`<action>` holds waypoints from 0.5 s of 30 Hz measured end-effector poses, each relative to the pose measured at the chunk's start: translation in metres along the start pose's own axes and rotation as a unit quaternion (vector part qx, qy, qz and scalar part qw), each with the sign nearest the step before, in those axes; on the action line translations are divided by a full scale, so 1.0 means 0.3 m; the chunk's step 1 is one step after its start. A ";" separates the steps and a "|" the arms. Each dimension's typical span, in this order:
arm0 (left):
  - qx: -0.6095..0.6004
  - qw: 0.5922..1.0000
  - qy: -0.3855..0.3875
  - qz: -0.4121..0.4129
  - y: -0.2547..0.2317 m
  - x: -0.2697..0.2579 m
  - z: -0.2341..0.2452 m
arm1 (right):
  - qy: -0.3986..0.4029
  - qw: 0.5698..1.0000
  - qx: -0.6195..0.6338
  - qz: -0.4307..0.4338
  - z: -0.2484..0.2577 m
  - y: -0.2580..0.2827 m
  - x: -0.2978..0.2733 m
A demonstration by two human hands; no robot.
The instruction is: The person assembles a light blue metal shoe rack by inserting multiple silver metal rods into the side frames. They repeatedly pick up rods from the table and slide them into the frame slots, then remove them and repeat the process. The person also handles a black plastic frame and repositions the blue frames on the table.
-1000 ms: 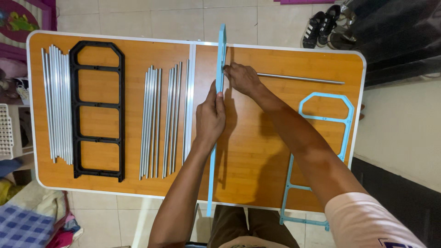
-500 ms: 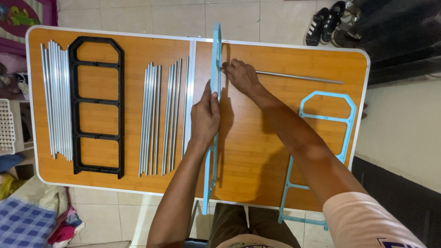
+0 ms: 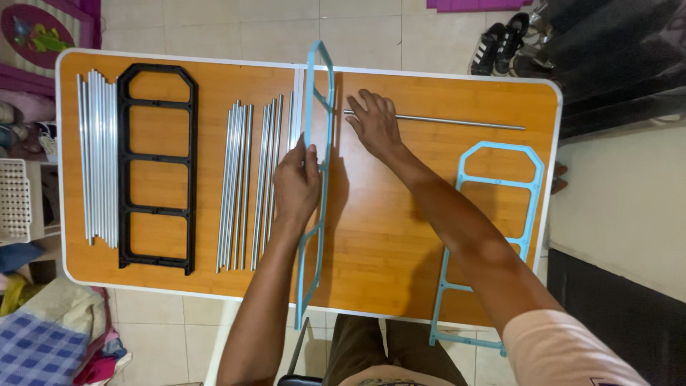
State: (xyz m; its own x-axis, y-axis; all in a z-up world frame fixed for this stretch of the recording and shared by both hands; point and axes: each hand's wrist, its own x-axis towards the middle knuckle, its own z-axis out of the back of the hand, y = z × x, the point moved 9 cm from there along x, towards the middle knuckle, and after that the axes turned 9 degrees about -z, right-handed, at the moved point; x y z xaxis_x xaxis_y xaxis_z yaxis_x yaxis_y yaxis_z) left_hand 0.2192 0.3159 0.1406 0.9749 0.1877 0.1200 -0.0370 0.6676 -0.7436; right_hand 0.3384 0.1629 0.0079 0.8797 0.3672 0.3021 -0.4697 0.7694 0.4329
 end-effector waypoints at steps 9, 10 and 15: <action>-0.065 0.991 -0.095 -0.071 -0.111 -0.059 0.185 | -0.007 0.958 0.212 -0.191 0.238 0.020 -0.353; -0.069 0.993 -0.091 -0.034 -0.096 -0.073 0.182 | 0.008 0.942 0.245 -0.228 0.241 0.024 -0.419; -0.192 0.977 -0.089 -0.011 -0.082 -0.127 0.104 | 0.098 0.755 0.501 -0.411 0.197 -0.011 -0.727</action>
State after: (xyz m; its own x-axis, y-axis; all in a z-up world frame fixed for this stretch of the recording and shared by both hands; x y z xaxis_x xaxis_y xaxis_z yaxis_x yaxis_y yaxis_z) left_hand 0.1762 0.3147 0.1749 0.9195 0.3220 0.2255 0.1016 0.3594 -0.9276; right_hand 0.1436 0.0495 -0.0093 0.8522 0.1269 -0.5076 0.5079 0.0331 0.8608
